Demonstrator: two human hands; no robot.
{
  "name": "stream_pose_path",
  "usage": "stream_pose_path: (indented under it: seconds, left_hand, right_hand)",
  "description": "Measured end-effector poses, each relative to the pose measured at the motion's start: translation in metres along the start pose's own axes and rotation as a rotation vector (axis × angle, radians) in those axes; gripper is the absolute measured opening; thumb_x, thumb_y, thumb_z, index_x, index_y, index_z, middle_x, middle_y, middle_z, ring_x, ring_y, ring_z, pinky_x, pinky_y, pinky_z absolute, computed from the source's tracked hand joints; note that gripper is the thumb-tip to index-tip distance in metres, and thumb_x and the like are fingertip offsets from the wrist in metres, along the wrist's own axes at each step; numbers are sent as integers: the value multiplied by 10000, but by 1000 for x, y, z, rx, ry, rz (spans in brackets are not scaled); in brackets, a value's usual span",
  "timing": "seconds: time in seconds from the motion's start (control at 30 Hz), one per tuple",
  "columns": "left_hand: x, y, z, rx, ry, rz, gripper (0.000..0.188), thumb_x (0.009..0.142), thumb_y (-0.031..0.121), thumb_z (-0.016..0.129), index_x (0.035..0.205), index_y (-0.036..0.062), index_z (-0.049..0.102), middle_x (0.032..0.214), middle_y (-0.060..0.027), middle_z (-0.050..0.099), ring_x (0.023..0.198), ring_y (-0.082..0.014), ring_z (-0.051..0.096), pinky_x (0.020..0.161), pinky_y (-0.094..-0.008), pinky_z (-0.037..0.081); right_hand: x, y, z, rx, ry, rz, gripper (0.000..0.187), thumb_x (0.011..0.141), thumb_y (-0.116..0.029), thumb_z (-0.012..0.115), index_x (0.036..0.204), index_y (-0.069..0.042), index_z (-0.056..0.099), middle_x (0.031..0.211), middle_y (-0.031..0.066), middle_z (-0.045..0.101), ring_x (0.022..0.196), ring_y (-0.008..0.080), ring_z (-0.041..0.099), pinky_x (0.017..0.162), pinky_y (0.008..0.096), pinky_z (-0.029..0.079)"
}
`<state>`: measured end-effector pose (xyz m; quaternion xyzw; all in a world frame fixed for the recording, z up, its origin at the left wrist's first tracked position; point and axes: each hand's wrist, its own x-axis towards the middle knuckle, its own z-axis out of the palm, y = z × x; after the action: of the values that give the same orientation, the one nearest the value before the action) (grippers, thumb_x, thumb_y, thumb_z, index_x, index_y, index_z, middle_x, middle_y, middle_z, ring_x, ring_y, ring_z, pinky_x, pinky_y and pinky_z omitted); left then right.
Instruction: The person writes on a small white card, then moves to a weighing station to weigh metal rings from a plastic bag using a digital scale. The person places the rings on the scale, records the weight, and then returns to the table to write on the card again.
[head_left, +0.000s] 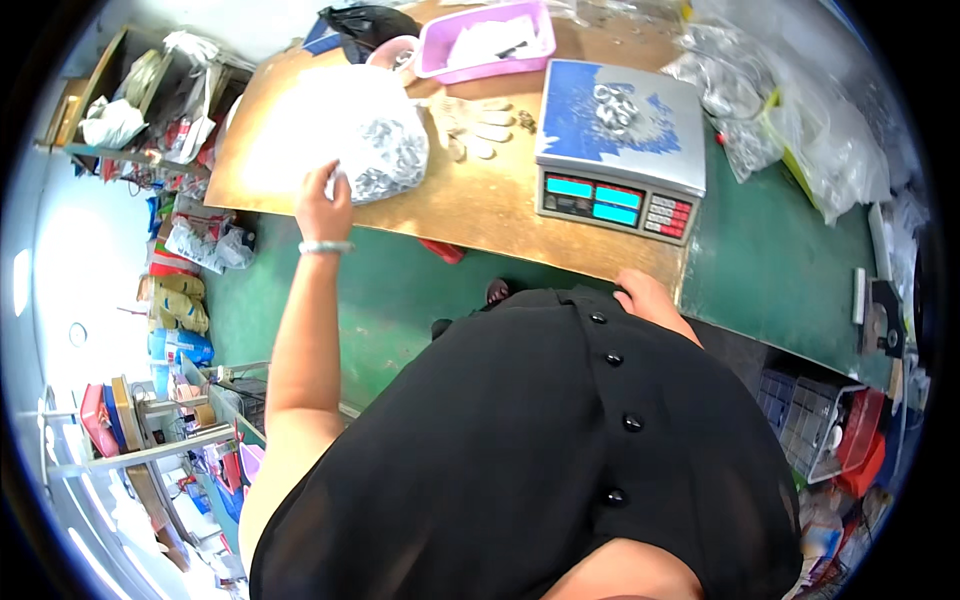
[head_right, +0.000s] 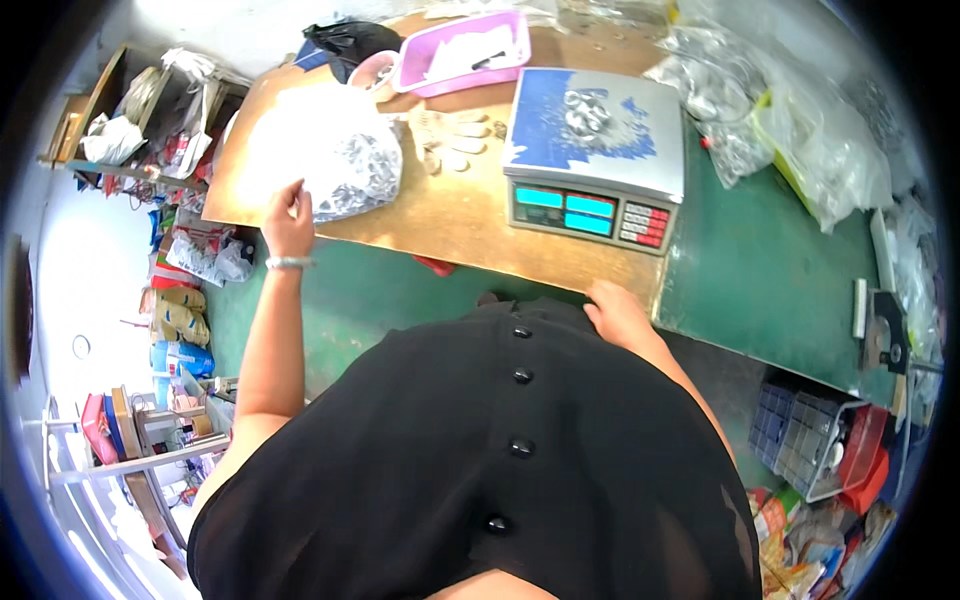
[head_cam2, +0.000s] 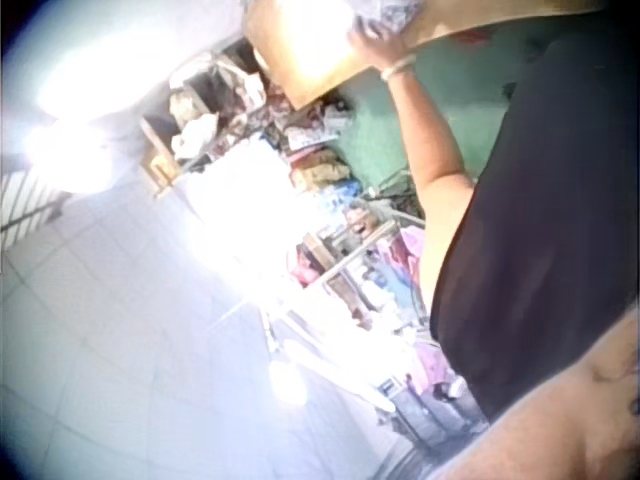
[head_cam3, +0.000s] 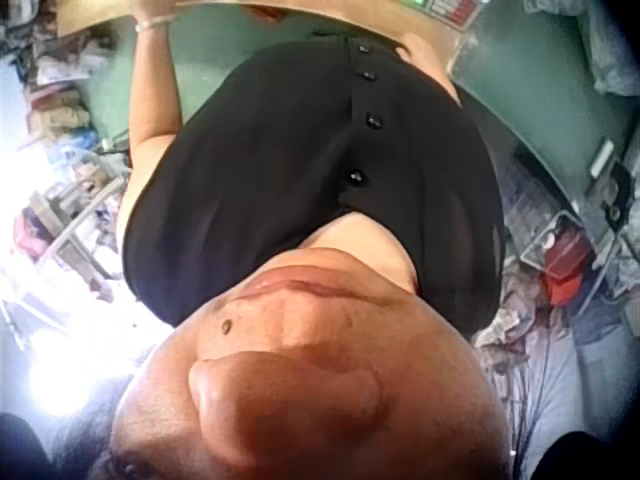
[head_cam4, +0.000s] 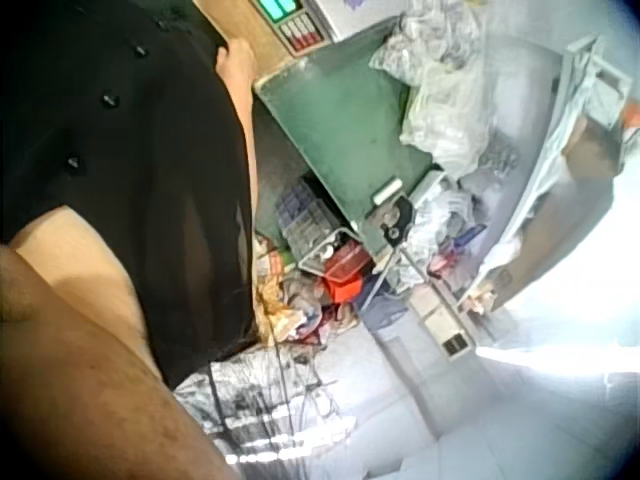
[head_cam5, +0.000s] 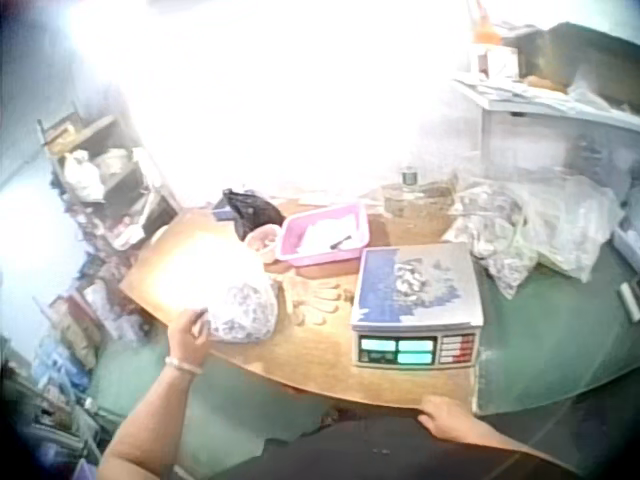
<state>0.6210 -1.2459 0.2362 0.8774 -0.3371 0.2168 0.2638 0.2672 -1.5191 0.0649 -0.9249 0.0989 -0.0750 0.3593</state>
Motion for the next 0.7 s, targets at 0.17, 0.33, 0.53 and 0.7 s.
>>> stream_pose_path:
  seconds: [0.17, 0.33, 0.53, 0.7]
  left_hand:
    - [116, -5, -11, -6, 19, 194, 149, 759, 86, 521, 850, 28, 623, 837, -143, 604, 765, -304, 578, 714, -341, 461]
    - [165, -65, 69, 369, -954, 95, 238, 682, 44, 489, 844, 18, 660, 800, -142, 643, 710, -247, 618, 679, -343, 470]
    - [155, -119, 194, 574, -1015, 614, 263, 706, 254, 549, 832, 51, 658, 853, -161, 630, 797, -286, 608, 721, -368, 466]
    - [126, -136, 221, 276, -892, 386, 314, 725, 291, 545, 901, 48, 640, 910, -170, 620, 858, -282, 601, 752, -373, 465]
  right_hand:
    - [1, -23, -2, -11, 110, 107, 152, 731, -107, 586, 857, -32, 547, 841, 143, 553, 824, 340, 533, 687, 407, 433]
    - [11, -59, 13, -3, 160, 223, 144, 736, -121, 594, 841, -29, 560, 835, 137, 575, 811, 332, 550, 688, 391, 446]
    - [17, -102, 30, -68, 208, 332, 167, 739, -133, 595, 867, -29, 568, 876, 131, 579, 843, 322, 553, 713, 382, 453]
    - [10, -125, 52, -105, 291, 477, 181, 741, -138, 580, 883, -28, 573, 914, 120, 578, 867, 310, 552, 733, 374, 452]
